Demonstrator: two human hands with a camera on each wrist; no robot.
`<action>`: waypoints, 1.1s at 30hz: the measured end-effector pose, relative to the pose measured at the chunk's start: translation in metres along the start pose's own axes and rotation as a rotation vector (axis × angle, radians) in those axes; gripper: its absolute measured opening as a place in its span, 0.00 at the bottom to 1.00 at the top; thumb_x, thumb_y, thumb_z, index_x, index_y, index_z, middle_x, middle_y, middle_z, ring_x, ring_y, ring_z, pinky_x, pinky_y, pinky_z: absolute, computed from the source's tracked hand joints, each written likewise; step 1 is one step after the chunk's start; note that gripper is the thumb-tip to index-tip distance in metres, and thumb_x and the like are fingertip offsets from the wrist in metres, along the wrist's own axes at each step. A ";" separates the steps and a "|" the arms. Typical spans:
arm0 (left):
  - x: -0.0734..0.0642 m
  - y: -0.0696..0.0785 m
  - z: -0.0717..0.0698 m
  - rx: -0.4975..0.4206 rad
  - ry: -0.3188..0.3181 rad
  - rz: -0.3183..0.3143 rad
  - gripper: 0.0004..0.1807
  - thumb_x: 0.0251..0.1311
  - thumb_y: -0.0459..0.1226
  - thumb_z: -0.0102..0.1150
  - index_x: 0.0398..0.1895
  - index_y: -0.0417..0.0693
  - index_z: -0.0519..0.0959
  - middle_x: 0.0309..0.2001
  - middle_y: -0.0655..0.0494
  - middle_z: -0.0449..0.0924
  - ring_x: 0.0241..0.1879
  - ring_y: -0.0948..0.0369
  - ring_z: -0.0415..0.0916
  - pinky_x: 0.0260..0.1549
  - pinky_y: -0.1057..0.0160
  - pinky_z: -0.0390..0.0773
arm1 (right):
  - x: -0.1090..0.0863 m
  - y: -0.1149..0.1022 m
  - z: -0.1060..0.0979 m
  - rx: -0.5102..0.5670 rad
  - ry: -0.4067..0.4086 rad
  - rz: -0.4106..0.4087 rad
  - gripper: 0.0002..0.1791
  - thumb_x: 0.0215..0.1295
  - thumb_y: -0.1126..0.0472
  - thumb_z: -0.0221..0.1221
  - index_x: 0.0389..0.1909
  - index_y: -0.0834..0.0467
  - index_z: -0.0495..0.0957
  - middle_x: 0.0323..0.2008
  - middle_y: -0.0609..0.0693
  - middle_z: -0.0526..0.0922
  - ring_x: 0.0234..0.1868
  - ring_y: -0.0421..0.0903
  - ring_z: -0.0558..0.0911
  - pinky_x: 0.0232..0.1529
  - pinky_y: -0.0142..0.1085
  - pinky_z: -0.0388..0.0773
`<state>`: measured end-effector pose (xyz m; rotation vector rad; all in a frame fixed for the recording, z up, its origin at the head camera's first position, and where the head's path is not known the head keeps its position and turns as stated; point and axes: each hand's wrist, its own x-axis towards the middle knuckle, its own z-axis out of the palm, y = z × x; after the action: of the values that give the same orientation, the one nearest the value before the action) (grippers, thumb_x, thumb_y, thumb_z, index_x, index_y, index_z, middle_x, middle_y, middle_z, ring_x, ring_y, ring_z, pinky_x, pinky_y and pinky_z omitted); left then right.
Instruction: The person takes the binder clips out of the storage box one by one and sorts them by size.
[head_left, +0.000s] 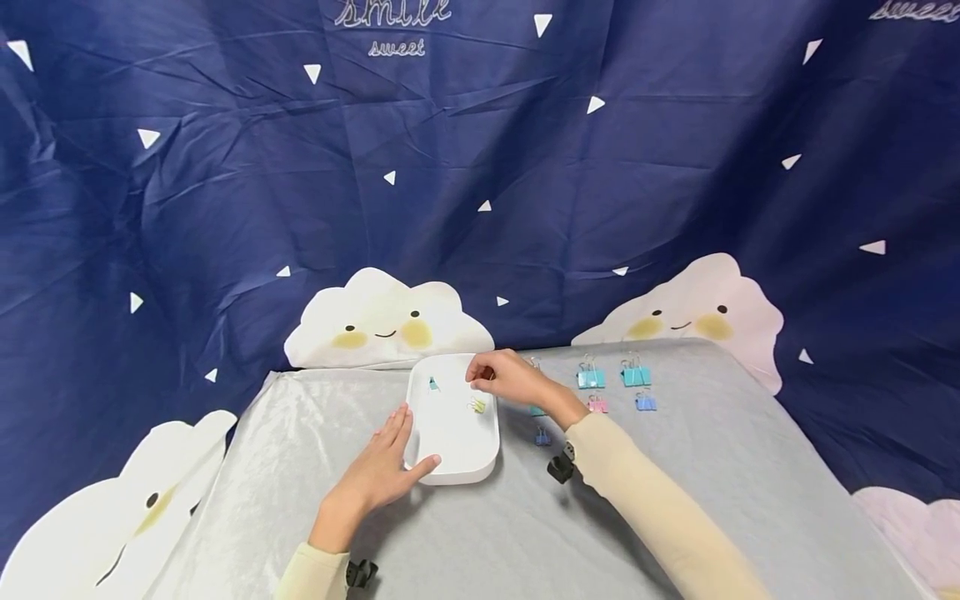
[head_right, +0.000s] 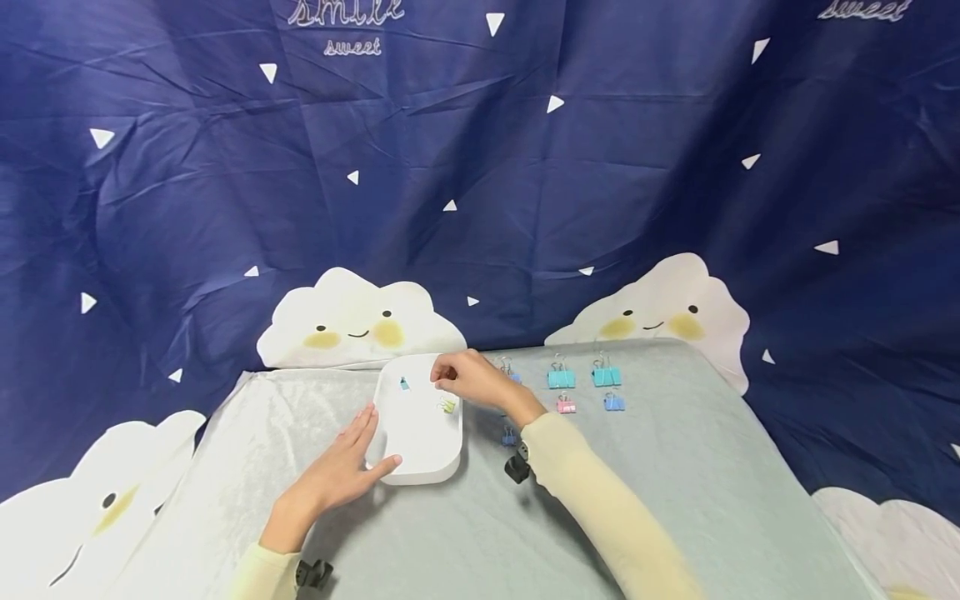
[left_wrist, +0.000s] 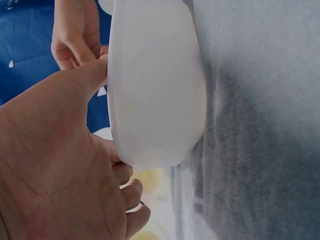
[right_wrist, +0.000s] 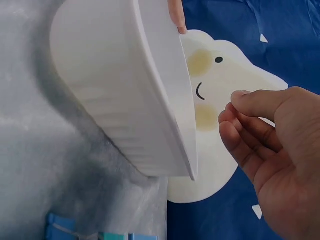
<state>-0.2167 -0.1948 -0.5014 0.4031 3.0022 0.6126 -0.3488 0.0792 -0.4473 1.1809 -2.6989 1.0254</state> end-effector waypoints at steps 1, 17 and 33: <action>0.000 0.000 0.000 0.002 -0.001 0.000 0.57 0.72 0.68 0.52 0.85 0.35 0.51 0.88 0.43 0.42 0.87 0.43 0.44 0.85 0.41 0.53 | 0.003 -0.001 0.001 0.002 -0.007 0.001 0.03 0.72 0.65 0.67 0.42 0.58 0.88 0.34 0.46 0.88 0.35 0.35 0.82 0.39 0.29 0.83; 0.002 -0.002 0.002 0.007 0.006 0.016 0.57 0.72 0.69 0.52 0.85 0.34 0.50 0.88 0.43 0.43 0.87 0.44 0.44 0.85 0.41 0.53 | 0.050 -0.012 0.029 -0.132 -0.090 0.001 0.06 0.74 0.65 0.64 0.45 0.60 0.88 0.41 0.49 0.90 0.41 0.42 0.85 0.48 0.37 0.85; 0.000 -0.001 -0.001 -0.014 0.021 0.019 0.57 0.72 0.67 0.53 0.85 0.33 0.51 0.87 0.42 0.44 0.87 0.44 0.44 0.85 0.40 0.53 | 0.083 -0.020 0.053 -0.310 -0.200 0.095 0.17 0.76 0.63 0.63 0.62 0.60 0.83 0.62 0.55 0.85 0.66 0.52 0.82 0.71 0.43 0.78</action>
<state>-0.2171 -0.1957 -0.5009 0.4280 3.0154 0.6434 -0.3824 -0.0147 -0.4554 1.1605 -2.9488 0.4886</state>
